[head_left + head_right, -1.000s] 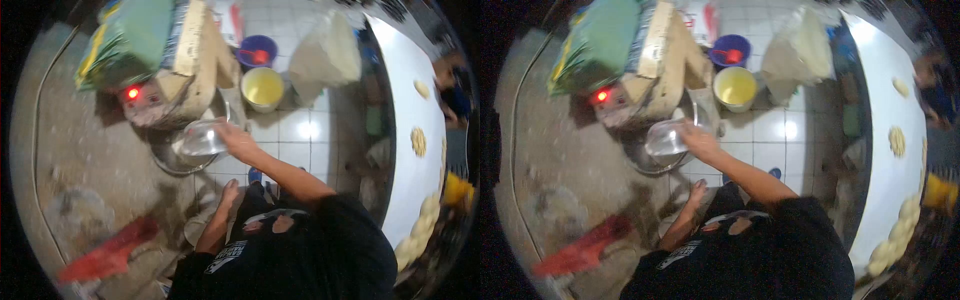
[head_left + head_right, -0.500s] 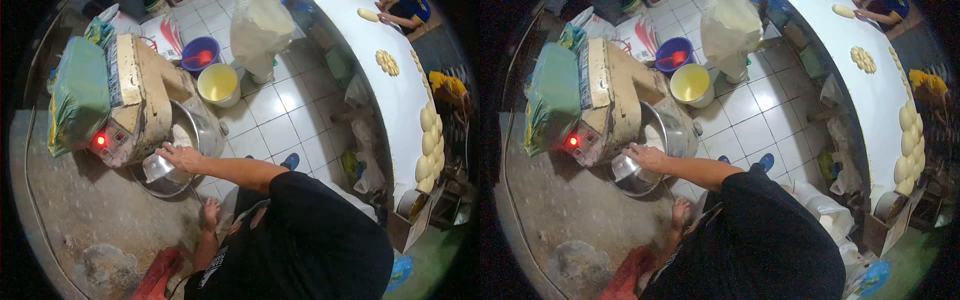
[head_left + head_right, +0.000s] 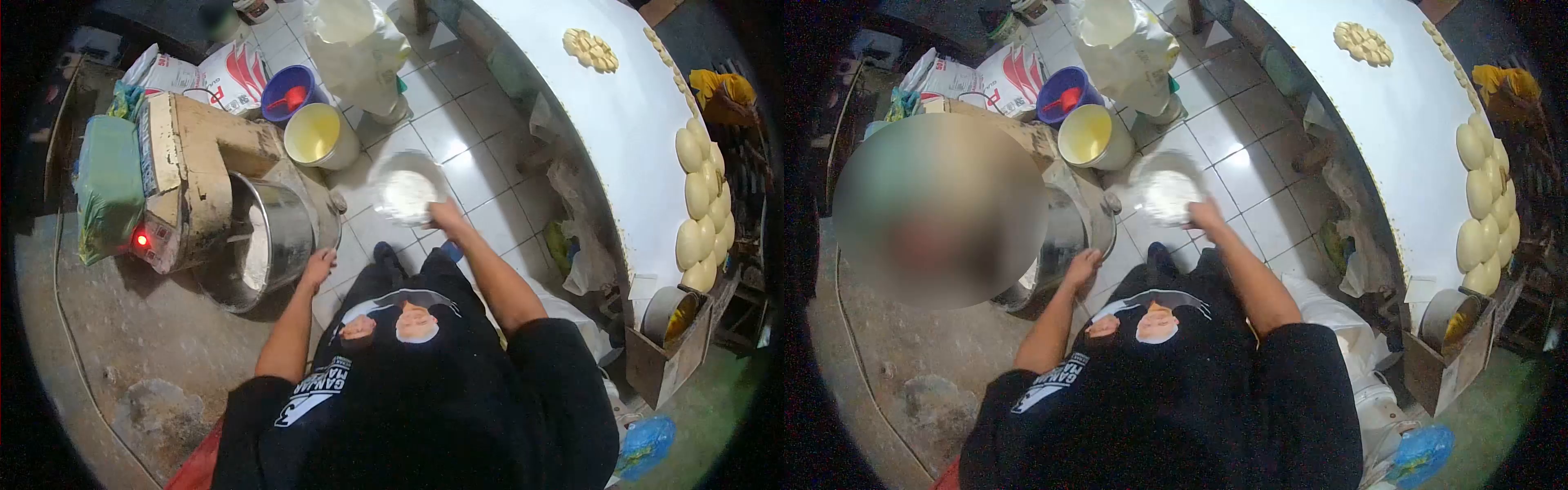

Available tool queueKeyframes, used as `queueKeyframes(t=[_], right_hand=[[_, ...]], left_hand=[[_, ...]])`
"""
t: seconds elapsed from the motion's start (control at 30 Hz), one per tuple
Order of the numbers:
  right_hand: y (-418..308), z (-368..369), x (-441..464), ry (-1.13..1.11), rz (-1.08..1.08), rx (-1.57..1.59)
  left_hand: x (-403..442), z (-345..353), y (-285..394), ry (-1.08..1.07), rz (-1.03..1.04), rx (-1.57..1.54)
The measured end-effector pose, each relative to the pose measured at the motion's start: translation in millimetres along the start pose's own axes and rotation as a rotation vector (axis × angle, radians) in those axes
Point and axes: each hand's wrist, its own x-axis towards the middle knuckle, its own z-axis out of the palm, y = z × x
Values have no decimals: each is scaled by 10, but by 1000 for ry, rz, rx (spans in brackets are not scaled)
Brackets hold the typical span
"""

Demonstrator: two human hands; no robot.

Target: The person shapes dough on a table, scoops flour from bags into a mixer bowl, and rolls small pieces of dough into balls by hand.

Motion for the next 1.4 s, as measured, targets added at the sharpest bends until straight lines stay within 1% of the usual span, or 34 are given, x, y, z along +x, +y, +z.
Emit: queueKeyframes(t=[0.1, 0.17, 0.2, 0.27, 0.3, 0.33, 0.37, 0.4, 0.43, 0.47, 0.5, 0.57, 0.63, 0.67, 0.7, 0.73, 0.77, 0.8, 0.83, 0.87, 0.9, 0.93, 0.97, 1.0, 1.07, 1.13, 1.17, 1.2, 1.23, 1.27, 1.3, 1.33, 1.37, 1.4], right_hand=[[182, -1025, -395, 258, -26, 137], [427, -1567, -520, 417, 55, 246], [506, -1693, -564, 445, 50, 281], [683, -2016, -739, 468, 16, 490], [708, -2055, -789, 553, 2, 519], [1054, -2205, -700, 739, -10, 714], [1069, -2164, -752, 821, -75, 795], [1276, -2247, -603, 864, -90, 783], [1062, -2141, -876, 987, -54, 726], [1491, -1928, -1525, 964, -16, 731], [1168, -1906, -1366, 1038, -51, 816], [966, -1824, -1353, 1164, -20, 756], [1022, -1635, -1398, 1231, -65, 826], [888, -1460, -1699, 1394, 38, 673], [1206, -1470, -2079, 1467, 83, 647], [1481, -1496, -2497, 1538, 132, 621], [1616, -1608, -2643, 1686, 110, 545], [1757, -1718, -2788, 1830, 99, 457], [1850, -1864, -2875, 1952, 134, 243], [1954, -2008, -2956, 2073, 198, 23], [1959, -2223, -3129, 2120, 287, -108], [2342, -2323, -3588, 2093, 298, -141], [2552, -2627, -3585, 2003, 423, -152], [2794, -2874, -3588, 1901, 540, -166], [3357, -3404, -3495, 1823, 594, -228], [3775, -3804, -3340, 1735, 720, -295], [3869, -3915, -3287, 1717, 718, -289], [3905, -4013, -3261, 1690, 744, -312], [3921, -4097, -3229, 1667, 770, -337], [3962, -4114, -3146, 1605, 841, -351], [4106, -4083, -3030, 1593, 835, -352], [4223, -4000, -2910, 1615, 805, -419], [4369, -3924, -2779, 1639, 772, -488], [4471, -3863, -2656, 1650, 708, -426]], left_hand=[[444, 203, 449, -83, 15, 107], [507, 438, 952, -95, 159, 105], [683, 503, 1064, -126, 175, 171], [1115, 597, 1329, -201, 443, 364], [975, 685, 1657, -182, 285, 301], [1080, 1108, 2383, -276, 180, 361], [1520, 1227, 2390, -363, 156, 347], [1733, 1351, 2520, -467, 195, 442], [1933, 1562, 2729, -559, 230, 528], [1468, 1734, 2259, -627, 185, 561], [1762, 2002, 2864, -681, 245, 678], [2176, 2540, 3495, -778, 315, 830], [2576, 3032, 3901, -874, 675, 1180], [2411, 3230, 4244, -951, 852, 1210], [1758, 3608, 3670, -969, 859, 1266], [1399, 3977, 3885, -989, 918, 1362], [1172, 4443, 3888, -1111, 895, 1363], [1031, 4904, 3928, -1214, 893, 1460], [903, 5292, 3859, -1260, 978, 1475], [623, 5610, 3799, -1305, 1000, 1511], [213, 5867, 3757, -1358, 950, 1591], [-452, 5894, 3263, -1401, 862, 1623], [-511, 6168, 2975, -1414, 886, 1642], [-776, 6314, 2770, -1427, 846, 1674], [-843, 6666, 2078, -1359, 794, 1674], [-1217, 6829, 1850, -1371, 792, 1743], [-1319, 6891, 1737, -1391, 803, 1802], [-1195, 6953, 1509, -1385, 784, 1811], [-1069, 6998, 1308, -1479, 932, 1858], [-995, 7004, 1195, -1523, 1000, 1881], [-955, 7008, 1109, -1566, 1070, 1901], [-904, 6966, 1056, -1610, 1346, 1865], [-891, 6943, 1052, -1626, 1476, 1843], [-883, 6919, 1052, -1632, 1612, 1814]])
